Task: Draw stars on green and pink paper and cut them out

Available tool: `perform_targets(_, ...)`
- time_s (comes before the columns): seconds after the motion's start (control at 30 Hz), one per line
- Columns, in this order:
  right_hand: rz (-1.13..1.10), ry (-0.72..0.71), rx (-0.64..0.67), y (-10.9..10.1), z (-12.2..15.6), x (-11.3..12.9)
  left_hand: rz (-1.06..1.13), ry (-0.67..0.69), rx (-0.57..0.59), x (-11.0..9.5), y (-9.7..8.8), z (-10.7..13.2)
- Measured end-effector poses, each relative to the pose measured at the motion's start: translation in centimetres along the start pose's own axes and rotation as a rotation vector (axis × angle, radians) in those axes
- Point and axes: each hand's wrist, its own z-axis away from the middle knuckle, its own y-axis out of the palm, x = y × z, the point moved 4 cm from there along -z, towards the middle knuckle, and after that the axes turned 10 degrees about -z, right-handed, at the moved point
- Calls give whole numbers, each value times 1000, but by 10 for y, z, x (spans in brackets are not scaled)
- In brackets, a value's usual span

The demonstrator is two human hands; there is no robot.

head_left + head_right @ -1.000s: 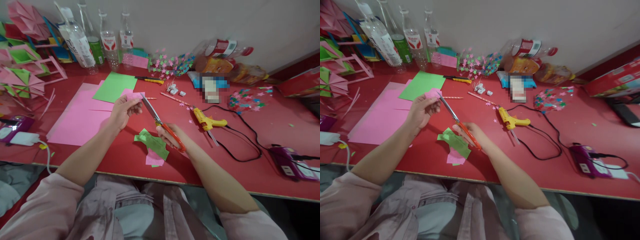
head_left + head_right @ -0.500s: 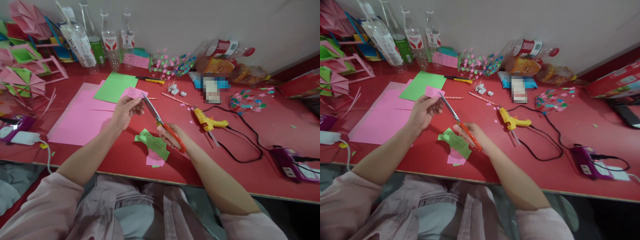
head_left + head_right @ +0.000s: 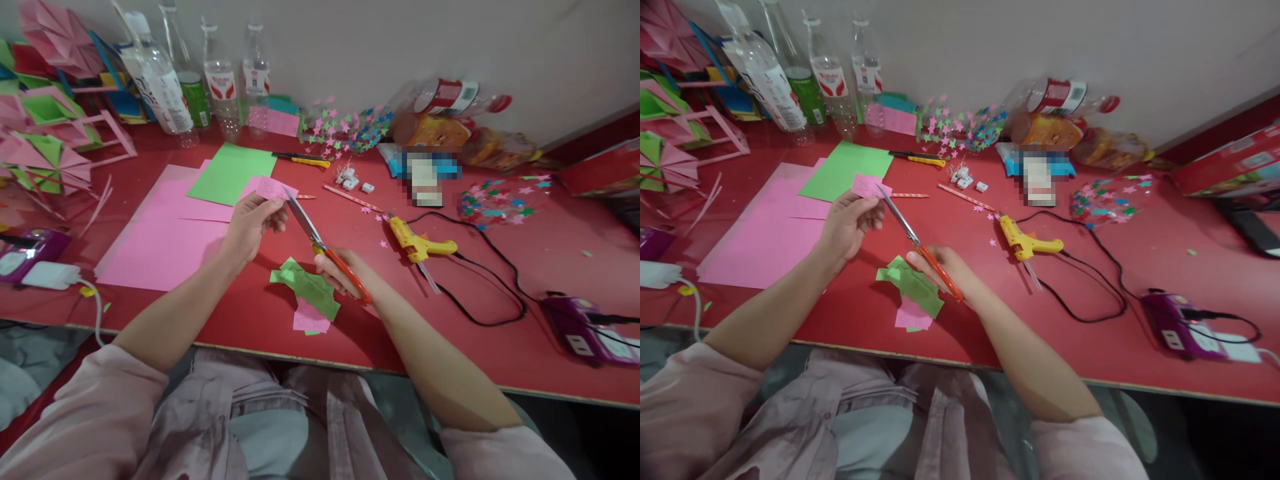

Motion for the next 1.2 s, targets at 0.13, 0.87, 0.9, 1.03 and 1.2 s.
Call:
perform_targets(0.13,-40,16,0,3,0,1,32,3,7,1,1,0)
perform_targets(0.87,-102,34,-6,5,1,5,33,-16,4,1,2,0)
perform_targets(0.9,-94,33,-9,5,2,5,38,-13,7,1,2,0)
perform_targets(1.03,-60,43,-24,4,2,4,58,4,29,2,1,0)
perform_targets(1.2,-56,59,-19,1,0,1,9,1,27,1,-1,-1)
